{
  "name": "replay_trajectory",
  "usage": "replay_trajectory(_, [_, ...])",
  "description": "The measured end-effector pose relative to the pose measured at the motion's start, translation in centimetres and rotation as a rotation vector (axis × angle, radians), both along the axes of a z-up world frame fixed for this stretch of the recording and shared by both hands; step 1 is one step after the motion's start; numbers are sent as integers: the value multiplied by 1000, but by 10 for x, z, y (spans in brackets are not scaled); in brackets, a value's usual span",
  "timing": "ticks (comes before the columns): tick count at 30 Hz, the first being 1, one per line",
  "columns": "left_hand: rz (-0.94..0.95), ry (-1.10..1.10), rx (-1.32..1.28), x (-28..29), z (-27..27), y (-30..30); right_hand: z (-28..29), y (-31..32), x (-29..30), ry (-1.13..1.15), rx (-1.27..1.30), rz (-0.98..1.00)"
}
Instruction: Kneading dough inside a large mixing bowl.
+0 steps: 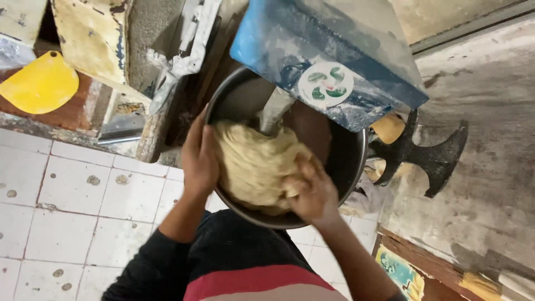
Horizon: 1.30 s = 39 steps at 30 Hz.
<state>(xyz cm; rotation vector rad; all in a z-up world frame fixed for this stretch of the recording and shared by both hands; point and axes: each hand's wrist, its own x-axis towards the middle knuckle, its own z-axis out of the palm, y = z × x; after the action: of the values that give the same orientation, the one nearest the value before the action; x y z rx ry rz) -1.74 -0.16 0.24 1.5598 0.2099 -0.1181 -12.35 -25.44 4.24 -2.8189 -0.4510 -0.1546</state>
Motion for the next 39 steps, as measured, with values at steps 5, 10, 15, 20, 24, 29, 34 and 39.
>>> replay_trajectory(5, [117,-92,-98,-47,-5,-11,-11,-28,25,276,-30,-354])
replay_trajectory(10, [192,-110,-33,-59,-6,-17,-78,-85,21,231,683,-742])
replay_trajectory(15, [179,7,64,-55,18,-8,-105,-88,49,624,674,-892])
replay_trajectory(20, [62,-179,124,-13,-26,6,-60,-18,85,677,842,-939])
replay_trajectory(24, [-119,-329,1,50,-63,6,-16,-24,58,698,939,-696])
replay_trajectory(29, [-367,-253,-195,82,-46,0,-11,-62,23,596,560,-698])
replay_trajectory(34, [-413,-390,-41,87,-49,8,-104,-72,71,489,971,-862])
replay_trajectory(39, [-195,-246,-50,69,-79,15,-53,7,154,653,991,-625])
